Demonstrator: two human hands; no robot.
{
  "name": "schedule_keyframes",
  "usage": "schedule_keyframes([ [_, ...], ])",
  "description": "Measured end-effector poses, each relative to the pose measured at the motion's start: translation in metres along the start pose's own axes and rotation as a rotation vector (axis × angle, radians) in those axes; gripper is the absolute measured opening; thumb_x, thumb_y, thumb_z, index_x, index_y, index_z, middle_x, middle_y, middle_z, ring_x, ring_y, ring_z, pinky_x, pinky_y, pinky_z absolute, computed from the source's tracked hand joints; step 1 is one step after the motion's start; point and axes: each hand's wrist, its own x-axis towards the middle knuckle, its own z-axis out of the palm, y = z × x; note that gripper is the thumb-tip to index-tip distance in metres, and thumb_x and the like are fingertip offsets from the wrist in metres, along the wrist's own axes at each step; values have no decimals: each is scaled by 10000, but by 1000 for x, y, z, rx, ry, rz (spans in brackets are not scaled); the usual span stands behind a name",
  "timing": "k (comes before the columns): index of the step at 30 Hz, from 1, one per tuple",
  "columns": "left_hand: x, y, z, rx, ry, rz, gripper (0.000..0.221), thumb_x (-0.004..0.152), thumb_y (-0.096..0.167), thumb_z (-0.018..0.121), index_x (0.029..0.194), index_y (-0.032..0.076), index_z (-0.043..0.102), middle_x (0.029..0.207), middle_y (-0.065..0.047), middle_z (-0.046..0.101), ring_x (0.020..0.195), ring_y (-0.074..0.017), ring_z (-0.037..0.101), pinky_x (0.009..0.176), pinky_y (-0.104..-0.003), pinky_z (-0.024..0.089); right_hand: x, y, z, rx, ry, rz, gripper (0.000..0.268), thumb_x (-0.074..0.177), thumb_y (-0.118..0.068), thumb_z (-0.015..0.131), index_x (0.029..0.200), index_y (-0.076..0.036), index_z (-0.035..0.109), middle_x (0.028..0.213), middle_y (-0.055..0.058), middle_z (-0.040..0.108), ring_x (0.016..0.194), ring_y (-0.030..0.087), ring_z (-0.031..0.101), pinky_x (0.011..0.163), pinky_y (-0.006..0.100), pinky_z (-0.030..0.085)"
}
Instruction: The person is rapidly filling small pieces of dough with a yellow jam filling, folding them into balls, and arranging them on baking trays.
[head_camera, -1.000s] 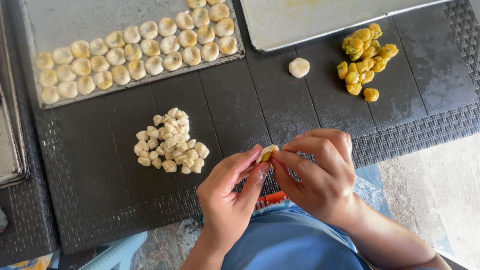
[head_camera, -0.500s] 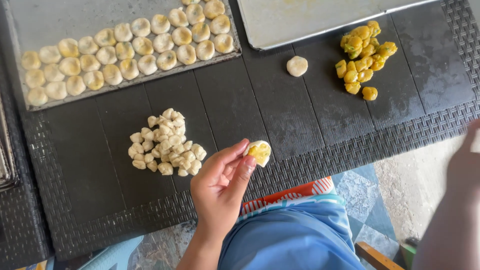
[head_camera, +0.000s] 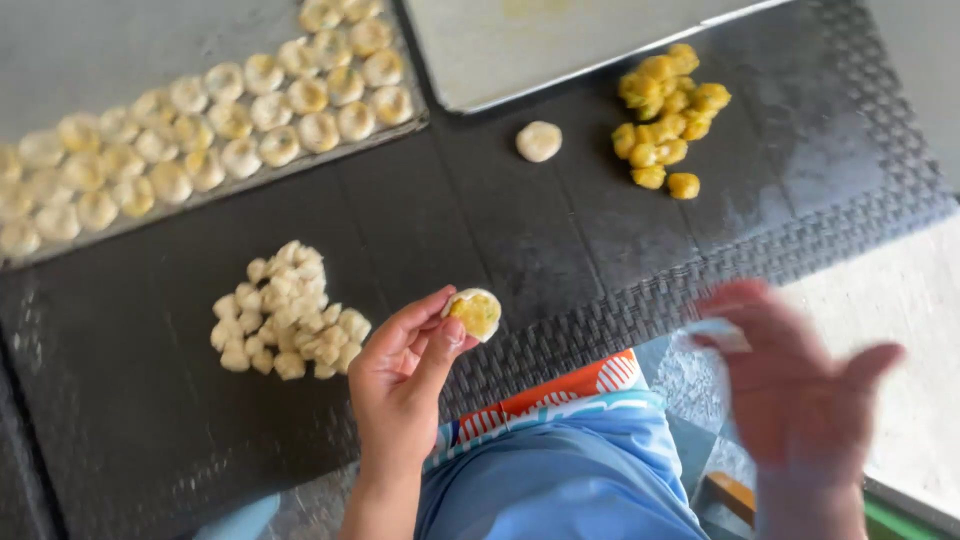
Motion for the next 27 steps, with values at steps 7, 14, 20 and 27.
schedule_keyframes([
  [7, -10, 18, -3, -13, -37, 65, 305, 919, 73, 753, 1189, -65, 719, 1077, -190, 769, 836, -262, 778, 813, -362, 695, 30, 4, 86, 541, -833, 443, 974, 1029, -753, 201, 1568, 1, 499, 1580, 236, 522, 1447, 348, 510, 1110, 532, 441],
  [14, -9, 13, -2, -15, -86, 107, 277, 959, 96, 732, 1191, -53, 720, 1103, -213, 797, 973, -258, 800, 896, -356, 696, 35, 52, 123, -45, -801, 165, 640, 967, -79, 714, 1549, 18, 468, 1420, 157, 642, 1220, 227, 657, 1029, 378, 591],
  [20, 10, -10, -5, 214, -80, 256, 292, 955, 27, 746, 1246, 5, 750, 1117, -180, 749, 981, -260, 807, 837, -370, 682, 52, 94, 131, -334, -537, -154, 278, 864, 70, 801, 1134, 111, 748, 956, 206, 749, 694, 258, 800, 650, 358, 720],
  [27, 6, -3, -14, 27, -107, 84, 353, 899, -1, 789, 1248, -28, 749, 1061, -239, 793, 924, -252, 812, 821, -381, 694, 43, 76, 136, 120, -632, 76, 323, 817, 163, 771, 1127, 199, 689, 955, 304, 715, 748, 355, 794, 661, 503, 729],
])
